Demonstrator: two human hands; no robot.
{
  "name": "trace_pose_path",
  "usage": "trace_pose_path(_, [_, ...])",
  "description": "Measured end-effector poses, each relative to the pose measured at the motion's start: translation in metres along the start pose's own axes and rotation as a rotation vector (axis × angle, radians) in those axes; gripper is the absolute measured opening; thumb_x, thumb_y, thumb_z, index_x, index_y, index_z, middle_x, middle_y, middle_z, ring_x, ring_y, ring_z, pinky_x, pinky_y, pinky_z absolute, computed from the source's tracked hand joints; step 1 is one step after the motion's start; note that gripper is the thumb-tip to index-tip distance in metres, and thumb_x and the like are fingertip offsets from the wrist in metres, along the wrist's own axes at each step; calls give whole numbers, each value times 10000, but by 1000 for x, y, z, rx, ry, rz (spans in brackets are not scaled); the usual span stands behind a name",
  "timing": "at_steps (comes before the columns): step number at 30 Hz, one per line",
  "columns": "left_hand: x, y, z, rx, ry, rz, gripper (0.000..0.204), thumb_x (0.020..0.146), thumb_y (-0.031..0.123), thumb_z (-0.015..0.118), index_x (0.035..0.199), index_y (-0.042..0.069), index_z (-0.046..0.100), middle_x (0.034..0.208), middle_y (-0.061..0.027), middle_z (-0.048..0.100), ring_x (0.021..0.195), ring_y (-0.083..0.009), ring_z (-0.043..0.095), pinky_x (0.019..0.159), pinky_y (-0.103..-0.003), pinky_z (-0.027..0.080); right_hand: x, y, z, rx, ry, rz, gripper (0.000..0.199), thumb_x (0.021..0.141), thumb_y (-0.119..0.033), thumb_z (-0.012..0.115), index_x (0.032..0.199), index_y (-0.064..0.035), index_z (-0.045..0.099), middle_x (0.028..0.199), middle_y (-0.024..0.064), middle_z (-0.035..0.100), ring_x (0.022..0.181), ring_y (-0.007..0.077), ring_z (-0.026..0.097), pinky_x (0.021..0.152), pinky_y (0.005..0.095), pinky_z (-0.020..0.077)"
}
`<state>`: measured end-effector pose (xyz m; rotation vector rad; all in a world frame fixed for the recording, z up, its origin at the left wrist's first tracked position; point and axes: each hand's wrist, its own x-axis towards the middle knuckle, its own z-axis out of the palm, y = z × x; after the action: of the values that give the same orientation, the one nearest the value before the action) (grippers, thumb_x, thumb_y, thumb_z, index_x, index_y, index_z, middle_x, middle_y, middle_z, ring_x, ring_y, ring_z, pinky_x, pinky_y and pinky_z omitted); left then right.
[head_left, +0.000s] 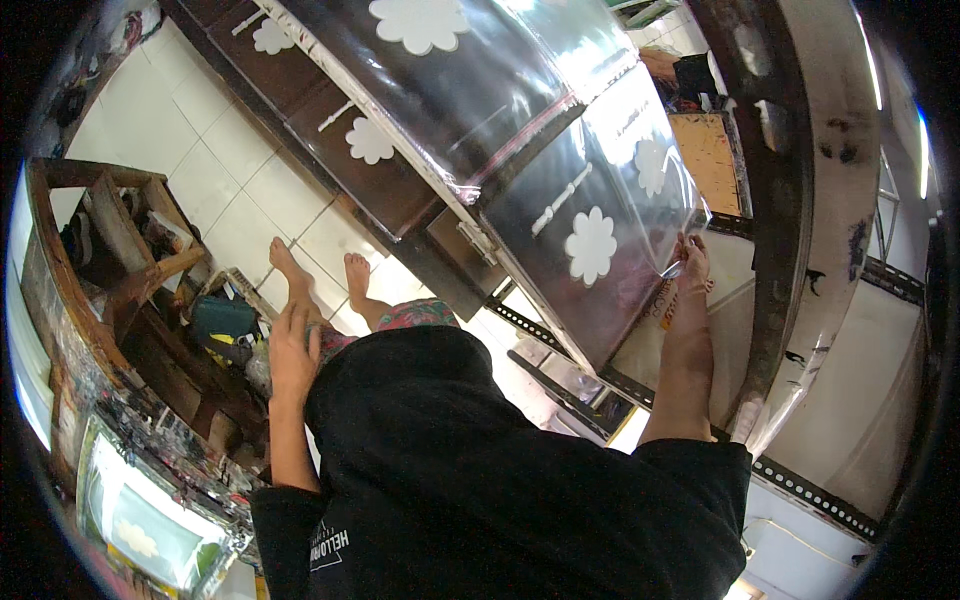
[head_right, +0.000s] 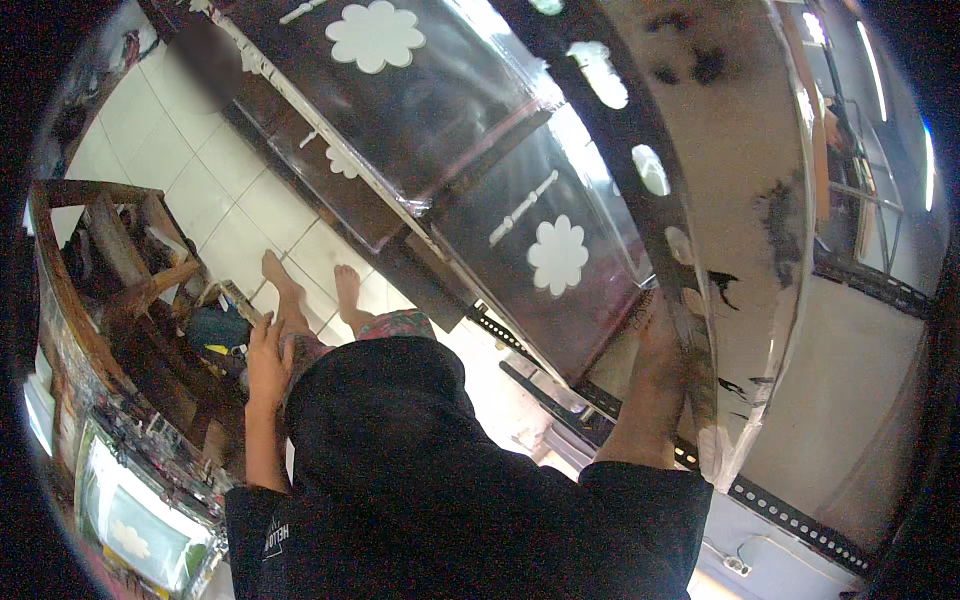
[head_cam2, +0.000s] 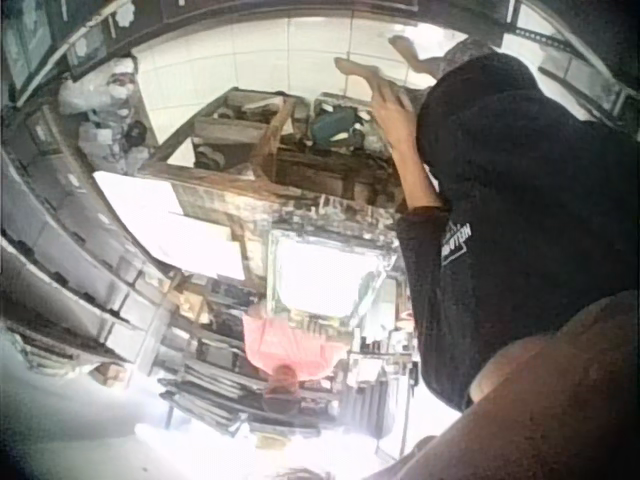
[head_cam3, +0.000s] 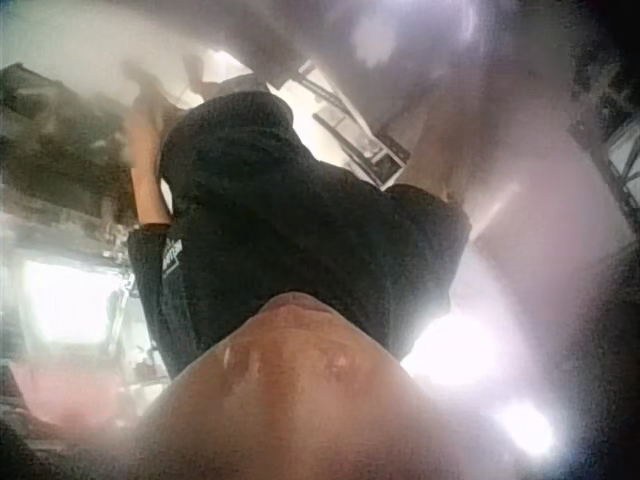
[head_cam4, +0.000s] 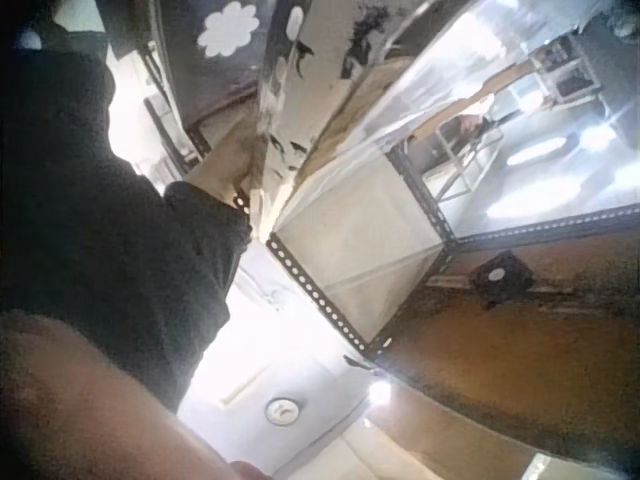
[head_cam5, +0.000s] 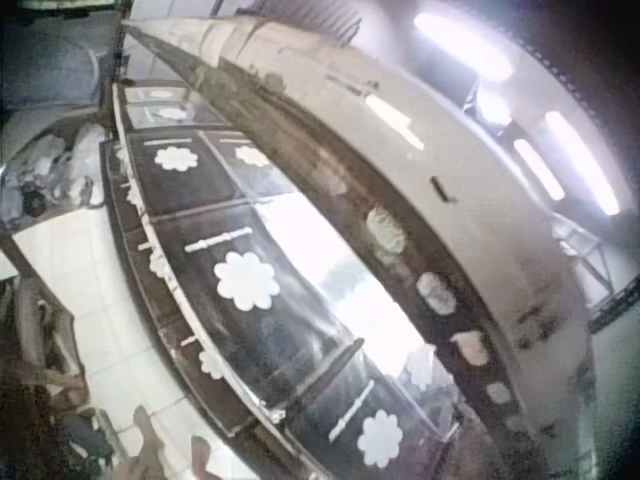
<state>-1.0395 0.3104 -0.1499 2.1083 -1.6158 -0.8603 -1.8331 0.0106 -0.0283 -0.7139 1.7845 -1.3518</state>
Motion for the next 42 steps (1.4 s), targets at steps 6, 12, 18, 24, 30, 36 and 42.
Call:
trace_pose_path(6, [10, 3, -6, 10, 54, -31, 389, 898, 98, 640, 1264, -22, 580, 1345, -256, 536, 1207, -431, 539, 1026, -473, 442, -11, 11, 29, 25, 58, -61, 333, 923, 96, 452, 1229, -34, 480, 1013, 208, 680, 769, 228, 686, 667, 315, 608])
trace_pose_path(12, [-1, -6, 5, 10, 7, -66, 401, 897, 112, 643, 1269, -29, 587, 1339, -255, 543, 1200, -432, 540, 1024, -469, 446, 9, 6, 5, -132, -83, -14, 440, 880, 119, 398, 1288, -36, 457, 978, 191, 676, 765, 236, 684, 688, 322, 614])
trace_pose_path(18, [-24, -16, 25, 2, -88, -121, 377, 898, 123, 647, 1229, -52, 606, 1330, -259, 552, 1197, -440, 544, 1023, -468, 450, 8, 9, 33, -50, 49, -18, 479, 852, 139, 388, 1292, -32, 463, 1057, 182, 635, 827, 257, 693, 692, 324, 617])
trace_pose_path(24, [-33, -15, 34, -30, -105, -173, 387, 894, 133, 652, 1230, -53, 605, 1333, -269, 553, 1206, -445, 539, 1031, -468, 445, -6, 4, 50, -86, 51, -7, 475, 851, 146, 404, 1288, -32, 462, 1140, 133, 612, 936, 283, 703, 693, 314, 620])
trace_pose_path(30, [-35, -19, 40, -46, -88, -196, 394, 897, 132, 646, 1244, -49, 597, 1341, -279, 543, 1216, -452, 529, 1046, -464, 433, -5, 11, 51, -111, -48, -91, 463, 852, 141, 435, 1288, -11, 465, 1144, 141, 599, 886, 255, 703, 638, 300, 591])
trace_pose_path(36, [-35, -24, 41, -59, -99, -184, 394, 909, 140, 640, 1259, -34, 590, 1347, -273, 536, 1231, -448, 519, 1051, -467, 429, 17, 11, 24, -382, 5, -110, 432, 851, 77, 565, 1274, 15, 507, 1085, 144, 635, 788, 206, 680, 555, 266, 522])
trace_pose_path(42, [-36, -23, 39, -51, -120, -198, 399, 918, 151, 629, 1274, -24, 587, 1365, -263, 526, 1244, -436, 517, 1058, -461, 427, 18, -28, 17, -941, -227, -205, 313, 875, -145, 662, 1140, 21, 662, 1132, 138, 667, 1017, 308, 624, 877, 378, 512])
